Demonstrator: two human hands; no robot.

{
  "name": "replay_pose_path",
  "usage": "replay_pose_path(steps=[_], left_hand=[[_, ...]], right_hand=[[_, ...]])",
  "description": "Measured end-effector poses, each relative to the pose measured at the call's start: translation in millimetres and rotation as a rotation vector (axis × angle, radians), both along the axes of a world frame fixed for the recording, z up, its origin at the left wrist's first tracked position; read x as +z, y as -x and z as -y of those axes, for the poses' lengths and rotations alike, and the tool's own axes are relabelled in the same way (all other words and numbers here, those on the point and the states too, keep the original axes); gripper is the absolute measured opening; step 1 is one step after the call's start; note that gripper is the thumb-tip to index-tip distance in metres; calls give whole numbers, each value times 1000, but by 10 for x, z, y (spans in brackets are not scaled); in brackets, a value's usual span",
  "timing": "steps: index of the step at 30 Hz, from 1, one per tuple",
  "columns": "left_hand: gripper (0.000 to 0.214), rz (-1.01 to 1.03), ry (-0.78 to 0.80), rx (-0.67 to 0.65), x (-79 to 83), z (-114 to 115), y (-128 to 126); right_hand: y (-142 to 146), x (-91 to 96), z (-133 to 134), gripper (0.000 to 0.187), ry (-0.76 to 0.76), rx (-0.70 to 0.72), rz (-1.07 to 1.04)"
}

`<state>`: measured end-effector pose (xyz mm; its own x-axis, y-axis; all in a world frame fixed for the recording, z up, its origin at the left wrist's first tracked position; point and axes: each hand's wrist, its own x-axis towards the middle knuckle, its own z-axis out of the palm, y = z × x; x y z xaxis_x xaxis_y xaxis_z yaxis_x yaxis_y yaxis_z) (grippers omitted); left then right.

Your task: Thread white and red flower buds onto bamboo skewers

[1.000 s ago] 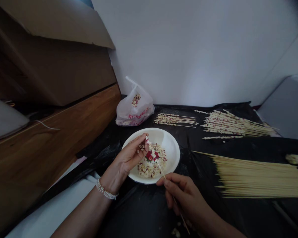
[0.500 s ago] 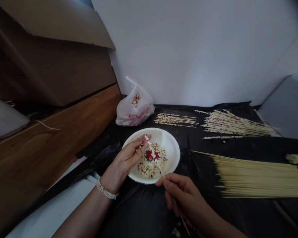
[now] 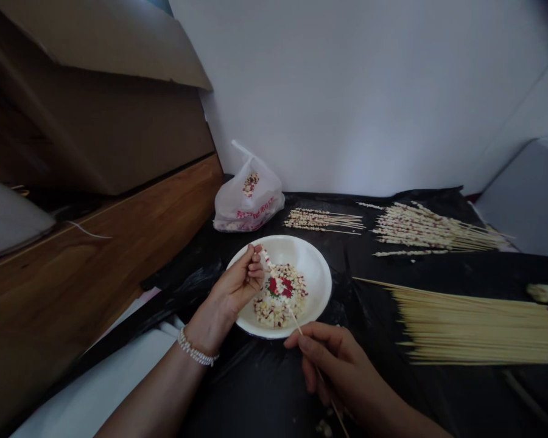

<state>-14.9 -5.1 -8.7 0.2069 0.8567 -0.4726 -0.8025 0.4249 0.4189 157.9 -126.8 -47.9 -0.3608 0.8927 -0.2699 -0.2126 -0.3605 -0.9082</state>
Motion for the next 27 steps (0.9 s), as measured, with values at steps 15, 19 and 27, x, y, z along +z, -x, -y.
replay_pose_path(steps=[15,19,27], left_hand=[[37,-429,-249,-48,103,178,-5],[28,-456,-202,-37,87,153,-6],[37,-445,-161,-12,-9,63,33]], right_hand=[[-10,-19,10,37,26,11,-27],[-8,-17,3,36,38,6,-25],[-20,-12,13,34,55,9,-35]])
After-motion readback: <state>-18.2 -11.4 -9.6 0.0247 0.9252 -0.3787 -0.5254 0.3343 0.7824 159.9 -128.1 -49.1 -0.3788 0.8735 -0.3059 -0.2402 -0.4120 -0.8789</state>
